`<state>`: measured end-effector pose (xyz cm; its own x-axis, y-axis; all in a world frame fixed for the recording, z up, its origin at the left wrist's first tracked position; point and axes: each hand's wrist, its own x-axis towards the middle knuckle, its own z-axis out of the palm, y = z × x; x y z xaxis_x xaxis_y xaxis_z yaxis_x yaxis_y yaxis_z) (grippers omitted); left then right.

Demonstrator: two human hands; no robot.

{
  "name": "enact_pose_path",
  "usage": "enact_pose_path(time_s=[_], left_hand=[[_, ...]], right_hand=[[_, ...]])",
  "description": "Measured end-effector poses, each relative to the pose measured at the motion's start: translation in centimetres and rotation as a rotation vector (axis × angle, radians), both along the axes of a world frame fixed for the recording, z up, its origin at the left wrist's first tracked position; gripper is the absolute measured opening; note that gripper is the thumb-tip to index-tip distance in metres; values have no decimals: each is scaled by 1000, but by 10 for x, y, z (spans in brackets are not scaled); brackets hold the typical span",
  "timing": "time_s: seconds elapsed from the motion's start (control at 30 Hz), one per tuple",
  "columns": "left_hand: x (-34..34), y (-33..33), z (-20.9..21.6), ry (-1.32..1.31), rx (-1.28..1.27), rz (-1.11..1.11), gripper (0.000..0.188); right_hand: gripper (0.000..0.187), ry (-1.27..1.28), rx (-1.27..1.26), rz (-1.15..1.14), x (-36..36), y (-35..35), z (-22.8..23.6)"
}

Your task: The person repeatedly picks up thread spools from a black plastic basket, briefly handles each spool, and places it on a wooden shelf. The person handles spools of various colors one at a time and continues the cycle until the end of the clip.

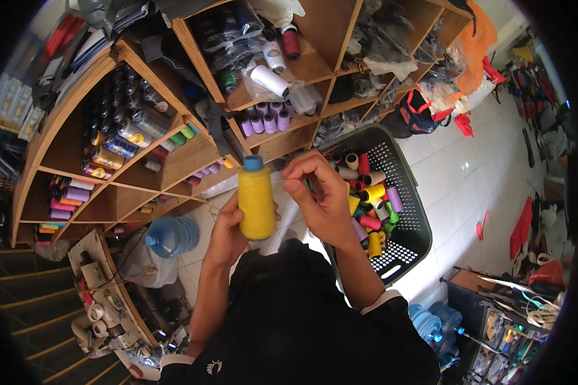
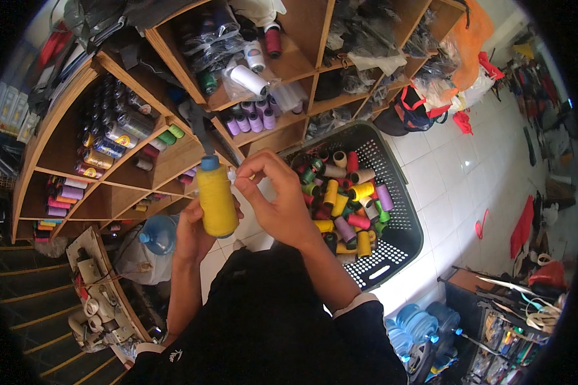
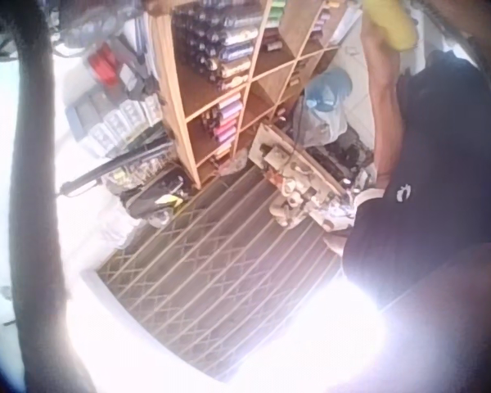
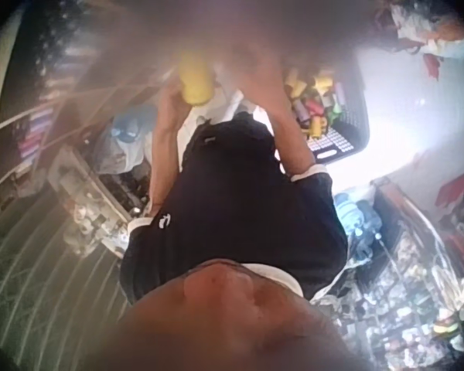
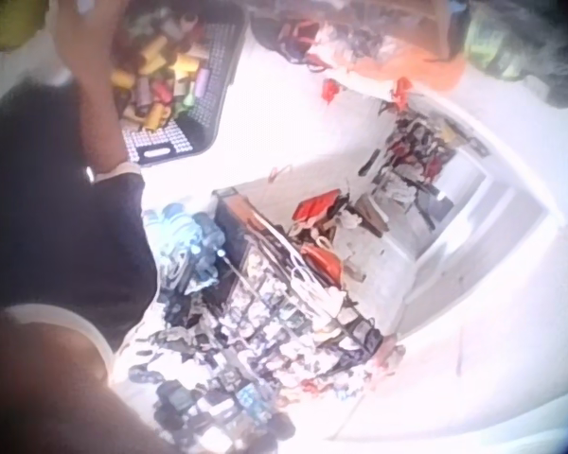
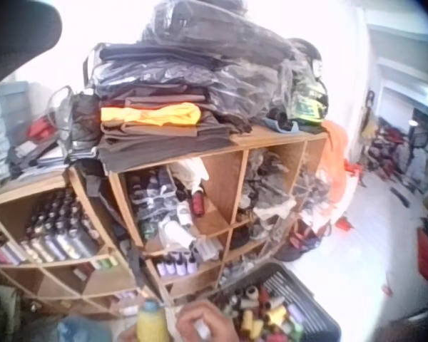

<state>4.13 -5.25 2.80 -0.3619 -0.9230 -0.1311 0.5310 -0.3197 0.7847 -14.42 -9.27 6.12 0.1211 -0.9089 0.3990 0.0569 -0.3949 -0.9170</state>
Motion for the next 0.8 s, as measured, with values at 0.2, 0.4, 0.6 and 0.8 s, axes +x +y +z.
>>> enact_pose_path(time_s=[0.2,0.4,0.6,0.8], left_hand=[[-24,-9,2,-57,79,170,57],[-35,-16,-3,-13,117,137,57],[-31,-19,-4,96,101,48,58],[-34,-19,3,255,98,15,60]], right_hand=[[7,101,-26,41,-18,21,4],[14,-133,98,-14,-31,35,-6],[14,-456,219,80,-43,30,-12],[14,-717,339,155,-36,20,-19]])
